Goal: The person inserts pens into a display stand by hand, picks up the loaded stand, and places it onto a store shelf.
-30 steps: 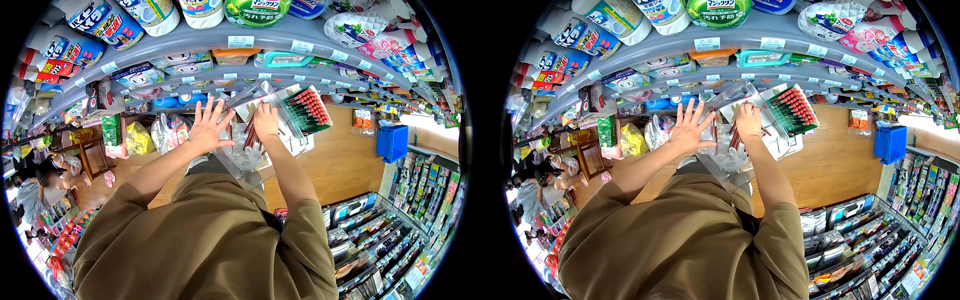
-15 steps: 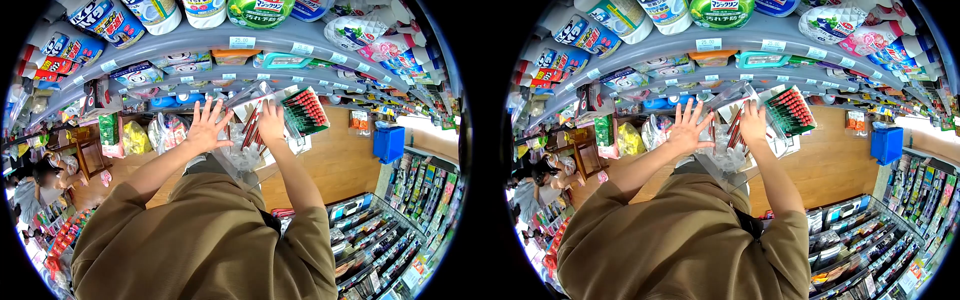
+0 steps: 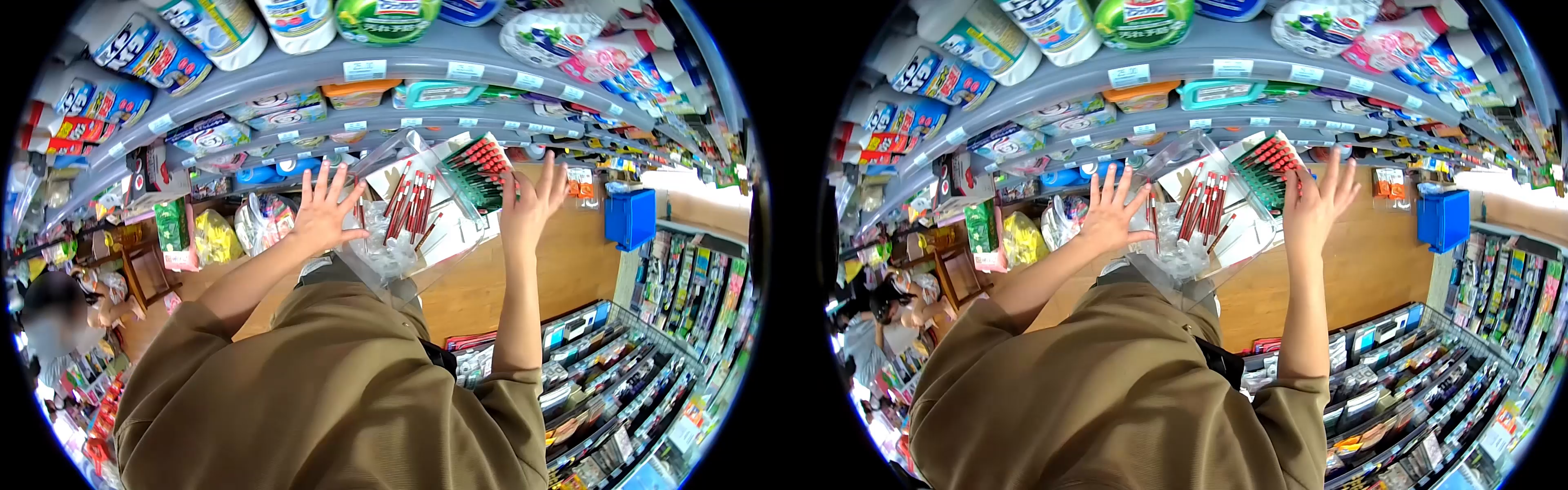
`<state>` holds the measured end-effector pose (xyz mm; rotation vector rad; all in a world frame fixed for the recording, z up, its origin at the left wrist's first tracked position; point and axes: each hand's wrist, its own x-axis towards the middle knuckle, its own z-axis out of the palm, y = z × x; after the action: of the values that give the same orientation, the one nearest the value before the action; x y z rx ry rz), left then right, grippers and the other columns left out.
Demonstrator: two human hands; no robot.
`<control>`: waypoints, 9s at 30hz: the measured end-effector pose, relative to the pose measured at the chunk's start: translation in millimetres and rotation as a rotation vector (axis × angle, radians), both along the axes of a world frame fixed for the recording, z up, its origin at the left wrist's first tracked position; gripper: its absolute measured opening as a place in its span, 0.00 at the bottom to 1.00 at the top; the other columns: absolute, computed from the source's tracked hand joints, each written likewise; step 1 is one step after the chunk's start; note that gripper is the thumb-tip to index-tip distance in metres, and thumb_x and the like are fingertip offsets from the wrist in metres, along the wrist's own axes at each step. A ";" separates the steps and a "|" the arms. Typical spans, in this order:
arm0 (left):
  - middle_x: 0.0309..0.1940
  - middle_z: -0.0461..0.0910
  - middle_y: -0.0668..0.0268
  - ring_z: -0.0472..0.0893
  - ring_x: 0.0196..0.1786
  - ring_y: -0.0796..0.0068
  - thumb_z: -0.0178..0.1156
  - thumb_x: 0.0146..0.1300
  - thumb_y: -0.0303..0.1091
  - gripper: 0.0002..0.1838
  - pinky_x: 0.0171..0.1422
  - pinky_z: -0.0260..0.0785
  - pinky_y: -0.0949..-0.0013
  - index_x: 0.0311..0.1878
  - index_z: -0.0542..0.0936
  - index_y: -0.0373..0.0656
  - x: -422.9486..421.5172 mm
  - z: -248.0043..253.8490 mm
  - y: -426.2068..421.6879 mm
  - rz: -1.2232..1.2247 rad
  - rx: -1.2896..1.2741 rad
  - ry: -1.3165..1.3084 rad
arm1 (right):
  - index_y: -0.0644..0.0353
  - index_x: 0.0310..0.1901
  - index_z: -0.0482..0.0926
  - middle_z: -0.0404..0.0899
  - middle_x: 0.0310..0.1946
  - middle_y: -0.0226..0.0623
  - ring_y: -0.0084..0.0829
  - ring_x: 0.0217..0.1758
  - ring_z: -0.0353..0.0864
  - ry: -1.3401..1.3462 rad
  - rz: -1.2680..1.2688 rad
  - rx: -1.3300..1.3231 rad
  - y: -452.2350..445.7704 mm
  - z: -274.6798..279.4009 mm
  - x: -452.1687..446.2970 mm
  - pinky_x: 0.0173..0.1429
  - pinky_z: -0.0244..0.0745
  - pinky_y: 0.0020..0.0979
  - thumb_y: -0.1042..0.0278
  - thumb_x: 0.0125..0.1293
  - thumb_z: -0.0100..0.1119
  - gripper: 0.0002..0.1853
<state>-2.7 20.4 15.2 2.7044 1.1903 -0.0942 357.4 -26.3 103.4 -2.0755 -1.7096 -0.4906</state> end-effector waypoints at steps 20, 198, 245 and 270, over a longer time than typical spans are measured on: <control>0.83 0.47 0.43 0.41 0.84 0.32 0.51 0.57 0.83 0.56 0.80 0.29 0.24 0.83 0.60 0.58 -2.3 -2.6 -0.3 -0.015 0.031 -0.013 | 0.58 0.41 0.88 0.67 0.75 0.46 0.58 0.81 0.56 0.092 0.034 -0.064 31.3 -70.1 3.0 0.81 0.44 0.67 0.58 0.71 0.65 0.12; 0.84 0.44 0.46 0.42 0.84 0.33 0.49 0.58 0.85 0.56 0.81 0.28 0.25 0.83 0.59 0.61 -2.5 -3.7 -2.3 0.005 0.022 0.004 | 0.55 0.68 0.78 0.61 0.78 0.51 0.58 0.82 0.56 -0.172 -0.020 -0.263 -7.5 -88.8 -18.5 0.79 0.52 0.66 0.40 0.72 0.60 0.33; 0.84 0.45 0.46 0.39 0.84 0.33 0.55 0.57 0.83 0.57 0.80 0.28 0.24 0.84 0.57 0.61 2.2 0.5 -0.9 0.010 -0.013 0.006 | 0.60 0.54 0.87 0.86 0.58 0.48 0.43 0.61 0.86 0.310 -0.424 -1.286 -0.7 -150.5 -59.4 0.57 0.85 0.42 0.66 0.73 0.54 0.16; 0.83 0.46 0.42 0.40 0.84 0.31 0.54 0.57 0.82 0.56 0.79 0.30 0.23 0.82 0.61 0.58 1.4 -2.9 -0.2 -0.017 0.039 0.010 | 0.62 0.44 0.80 0.86 0.32 0.52 0.54 0.34 0.87 0.441 -0.173 -0.160 8.0 15.5 -13.2 0.38 0.81 0.49 0.58 0.75 0.59 0.13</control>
<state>-1.2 20.2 12.3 2.7517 1.1839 -0.0884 344.1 -18.4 118.9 -2.2456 -1.3556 0.0625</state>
